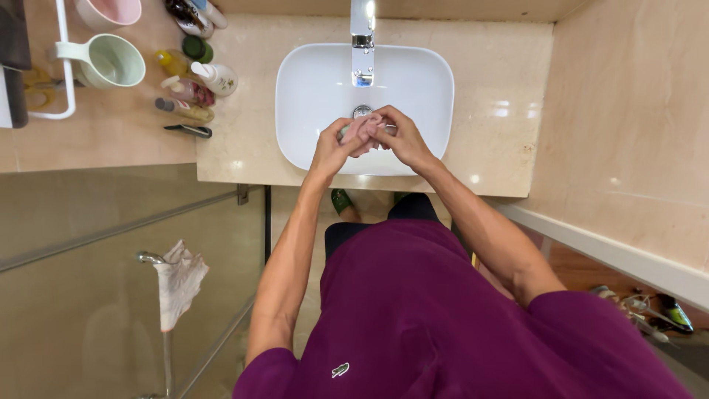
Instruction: The person kneels on the bathroom floor and wipes the sink basin and surrounding countertop with a cloth. They rinse the cloth under the faucet and continue wiping the sink and faucet area.
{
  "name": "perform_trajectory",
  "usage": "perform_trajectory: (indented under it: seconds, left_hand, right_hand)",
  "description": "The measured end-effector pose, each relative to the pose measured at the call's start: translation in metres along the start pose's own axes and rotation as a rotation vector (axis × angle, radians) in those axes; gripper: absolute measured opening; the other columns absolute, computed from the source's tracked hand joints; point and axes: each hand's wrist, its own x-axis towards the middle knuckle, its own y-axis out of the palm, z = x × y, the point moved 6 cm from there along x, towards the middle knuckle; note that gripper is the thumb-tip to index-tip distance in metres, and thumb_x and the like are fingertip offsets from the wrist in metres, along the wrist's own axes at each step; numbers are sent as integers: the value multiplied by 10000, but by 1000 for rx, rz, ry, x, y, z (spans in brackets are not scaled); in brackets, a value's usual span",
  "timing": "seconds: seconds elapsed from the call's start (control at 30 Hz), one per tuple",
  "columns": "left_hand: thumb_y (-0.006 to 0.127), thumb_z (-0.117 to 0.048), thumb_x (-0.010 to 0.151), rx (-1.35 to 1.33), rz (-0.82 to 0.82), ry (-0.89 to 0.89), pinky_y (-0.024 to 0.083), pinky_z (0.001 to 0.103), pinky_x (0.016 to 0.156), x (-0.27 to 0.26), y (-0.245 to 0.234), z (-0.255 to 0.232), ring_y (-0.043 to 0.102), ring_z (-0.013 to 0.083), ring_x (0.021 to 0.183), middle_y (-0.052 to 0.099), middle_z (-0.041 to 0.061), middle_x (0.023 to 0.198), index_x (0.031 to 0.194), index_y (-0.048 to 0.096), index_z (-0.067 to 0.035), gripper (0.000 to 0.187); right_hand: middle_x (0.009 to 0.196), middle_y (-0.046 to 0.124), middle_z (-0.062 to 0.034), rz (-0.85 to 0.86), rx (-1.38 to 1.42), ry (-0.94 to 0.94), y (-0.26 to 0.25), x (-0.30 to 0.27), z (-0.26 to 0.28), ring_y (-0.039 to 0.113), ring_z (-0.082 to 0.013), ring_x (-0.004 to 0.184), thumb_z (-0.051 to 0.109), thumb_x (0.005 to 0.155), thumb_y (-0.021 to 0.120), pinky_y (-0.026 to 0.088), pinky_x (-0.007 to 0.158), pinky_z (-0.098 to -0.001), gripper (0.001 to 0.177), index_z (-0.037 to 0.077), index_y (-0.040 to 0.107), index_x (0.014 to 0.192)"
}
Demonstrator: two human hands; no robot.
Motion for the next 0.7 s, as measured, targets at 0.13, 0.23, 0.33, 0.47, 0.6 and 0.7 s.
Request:
perform_trajectory:
  seconds: [0.13,0.23,0.33,0.47,0.6,0.7]
  left_hand:
    - [563,-222,1039,-278,-90,-50,508,280,523,2,-12,16,698,147,686,702,71,986,1103,714,58,324]
    - [590,-175,1068,-131,-231,146,490,289,534,5,-23,9,641,136,716,631,43,1072,1052,741,89,305]
    - [533,-206,1123,-338,-293,180,546,287,597,8,-35,0,681,167,654,676,153,838,1057,694,72,329]
    - [575,-134,1054,-63,-101,281,527,281,595,3,-26,-37,654,136,711,666,128,899,1093,699,45,221]
    - [604,-114,988,-95,61,226,593,295,625,-14,-25,-67,698,146,790,691,76,952,1044,664,1,141]
    - [601,-96,977,-332,95,153,595,286,711,-18,-35,-64,719,166,829,714,77,937,1012,632,-41,72]
  right_hand:
    - [999,704,-45,-147,-201,-191,-5,-11,1,624,-91,808,162,994,747,501,687,-250,275,28,633,1206]
    - [1044,680,-74,-285,-283,-242,-6,-16,-3,632,-123,874,133,988,743,510,714,-271,272,40,646,1225]
    - [1129,658,-73,-387,-189,-245,-4,-15,-3,660,-139,944,121,945,708,557,757,-270,346,45,585,1259]
    - [1221,625,-75,-304,-120,-266,17,-14,2,617,-155,1140,201,988,743,560,891,-292,423,31,558,1327]
    - [1156,710,-120,-271,-181,-263,23,-5,4,710,-185,1124,316,1024,801,586,1053,-338,385,4,645,1187]
    - [1136,673,-153,-243,-173,-125,29,-18,7,668,-214,1015,346,974,778,558,858,-383,454,-31,577,1125]
